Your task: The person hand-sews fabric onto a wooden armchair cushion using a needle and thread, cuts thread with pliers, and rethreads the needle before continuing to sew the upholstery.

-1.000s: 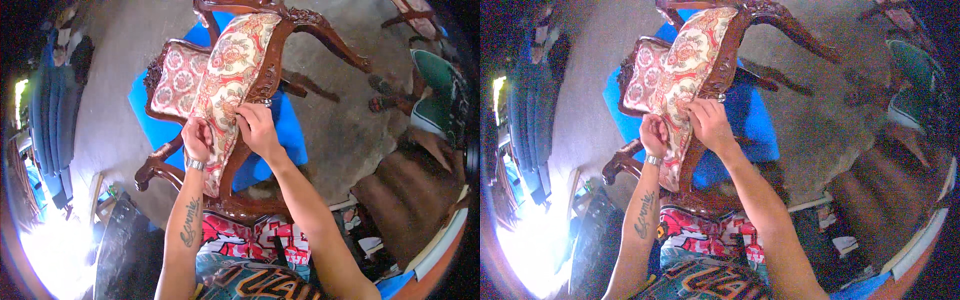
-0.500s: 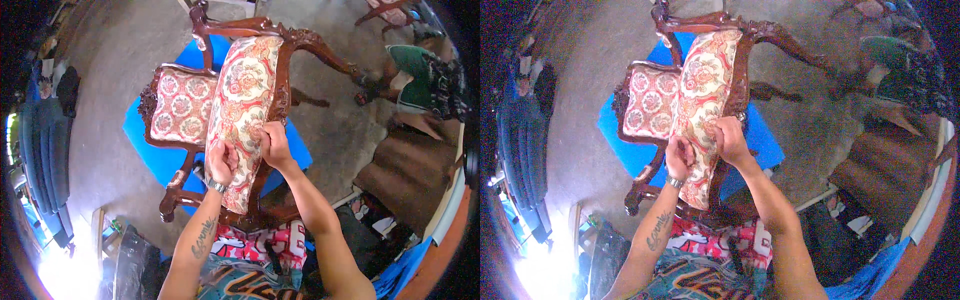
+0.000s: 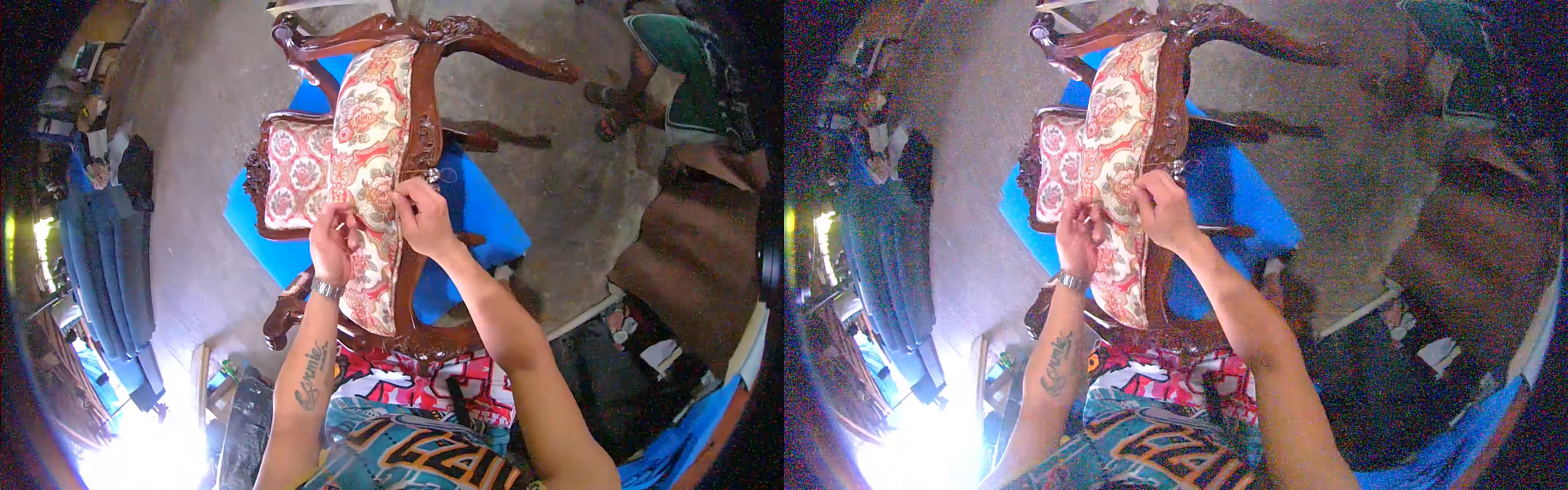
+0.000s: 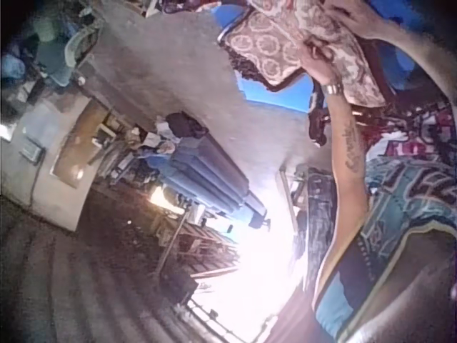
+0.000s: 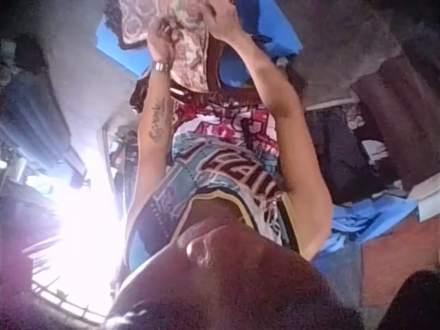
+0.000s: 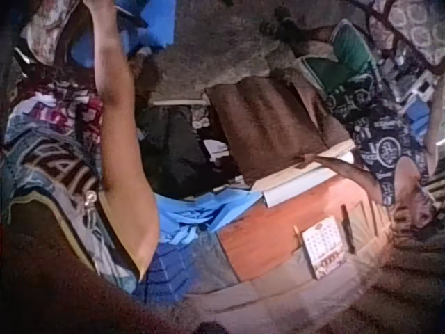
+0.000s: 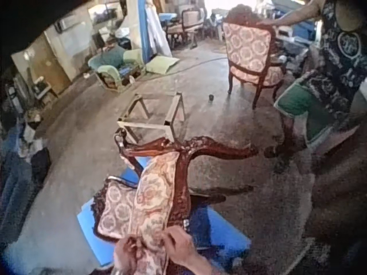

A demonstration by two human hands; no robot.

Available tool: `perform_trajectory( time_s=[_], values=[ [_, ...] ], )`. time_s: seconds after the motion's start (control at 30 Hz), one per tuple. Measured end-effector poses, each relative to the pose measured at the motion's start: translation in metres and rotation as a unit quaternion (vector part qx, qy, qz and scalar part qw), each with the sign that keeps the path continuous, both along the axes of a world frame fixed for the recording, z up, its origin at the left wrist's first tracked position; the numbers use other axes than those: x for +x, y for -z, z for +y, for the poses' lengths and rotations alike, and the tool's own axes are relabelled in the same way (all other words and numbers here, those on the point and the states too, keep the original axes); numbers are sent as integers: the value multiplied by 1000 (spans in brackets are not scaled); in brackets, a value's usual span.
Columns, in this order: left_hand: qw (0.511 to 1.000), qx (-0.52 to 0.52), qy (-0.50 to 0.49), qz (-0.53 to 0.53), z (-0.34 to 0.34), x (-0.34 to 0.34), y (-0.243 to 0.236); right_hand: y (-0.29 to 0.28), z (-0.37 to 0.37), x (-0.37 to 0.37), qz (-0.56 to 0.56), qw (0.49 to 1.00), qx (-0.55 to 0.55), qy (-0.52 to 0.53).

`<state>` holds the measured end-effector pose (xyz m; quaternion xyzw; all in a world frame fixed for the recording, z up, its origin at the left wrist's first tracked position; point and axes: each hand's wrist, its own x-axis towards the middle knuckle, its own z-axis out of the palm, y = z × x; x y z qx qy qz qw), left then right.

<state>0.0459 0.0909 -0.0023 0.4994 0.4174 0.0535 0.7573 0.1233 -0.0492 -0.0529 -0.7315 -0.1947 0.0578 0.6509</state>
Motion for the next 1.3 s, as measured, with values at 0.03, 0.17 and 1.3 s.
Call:
perform_trajectory(
  time_s=[0.03,0.17,1.3],
  values=[
    [1000,3,-9,-10,3,3,-2,-2,-1,-1,31,999,1,-8],
    [1000,-16,-11,-22,8,29,-25,-3,-2,-1,26,999,-2,-22],
    [459,462,699,-297,-46,15,29,-69,-302,-300,447,824,-251,243]
  ],
)
